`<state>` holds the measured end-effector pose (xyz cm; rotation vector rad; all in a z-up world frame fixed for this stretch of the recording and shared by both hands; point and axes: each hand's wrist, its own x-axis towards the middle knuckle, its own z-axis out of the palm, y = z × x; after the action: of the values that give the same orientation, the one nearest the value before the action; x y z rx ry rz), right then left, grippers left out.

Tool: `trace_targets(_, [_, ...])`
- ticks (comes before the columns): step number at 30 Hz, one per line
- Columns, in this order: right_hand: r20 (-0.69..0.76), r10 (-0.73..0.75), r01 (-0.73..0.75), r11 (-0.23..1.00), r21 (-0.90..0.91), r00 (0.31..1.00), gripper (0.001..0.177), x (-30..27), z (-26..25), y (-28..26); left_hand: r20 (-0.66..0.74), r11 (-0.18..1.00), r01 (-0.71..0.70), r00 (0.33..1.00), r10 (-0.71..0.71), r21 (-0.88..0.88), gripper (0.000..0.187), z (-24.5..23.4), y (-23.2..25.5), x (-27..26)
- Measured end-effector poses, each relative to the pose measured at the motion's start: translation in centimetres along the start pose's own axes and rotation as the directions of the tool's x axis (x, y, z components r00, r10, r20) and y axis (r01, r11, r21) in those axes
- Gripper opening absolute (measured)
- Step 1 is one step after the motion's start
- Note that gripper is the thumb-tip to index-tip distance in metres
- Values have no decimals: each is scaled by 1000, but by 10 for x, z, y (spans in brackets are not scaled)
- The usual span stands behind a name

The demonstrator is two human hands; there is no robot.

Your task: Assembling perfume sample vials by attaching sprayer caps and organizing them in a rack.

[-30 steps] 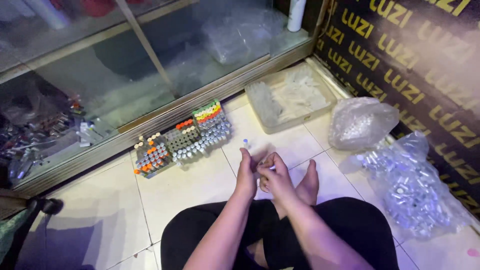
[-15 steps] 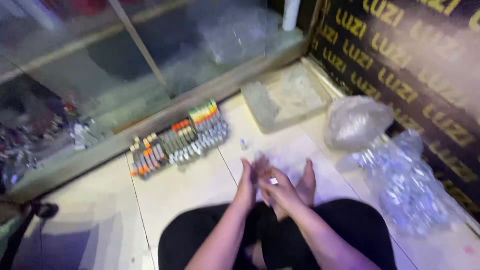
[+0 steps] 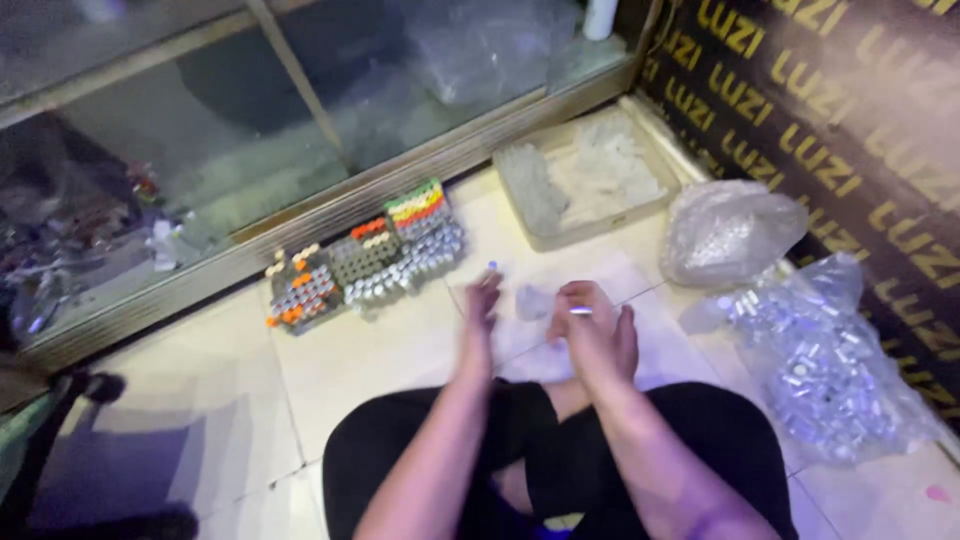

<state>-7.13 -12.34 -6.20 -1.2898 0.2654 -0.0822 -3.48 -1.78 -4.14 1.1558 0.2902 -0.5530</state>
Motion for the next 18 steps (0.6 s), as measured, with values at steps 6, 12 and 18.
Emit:
trace_targets(6, [-21,107,-102,981,163,994,22,-40,1,2,146,996,9,989,-22,88,86,-2,26,-12])
trace_targets(12, [-308,-76,53,995,-82,948,15,-19,6,-17,100,981,-164,983,154,100,74,23,48,-28])
trace_targets(18, [-68,-55,63,990,124,996,27,17,4,-5,197,982,-175,968,158,71,89,20,69,-18])
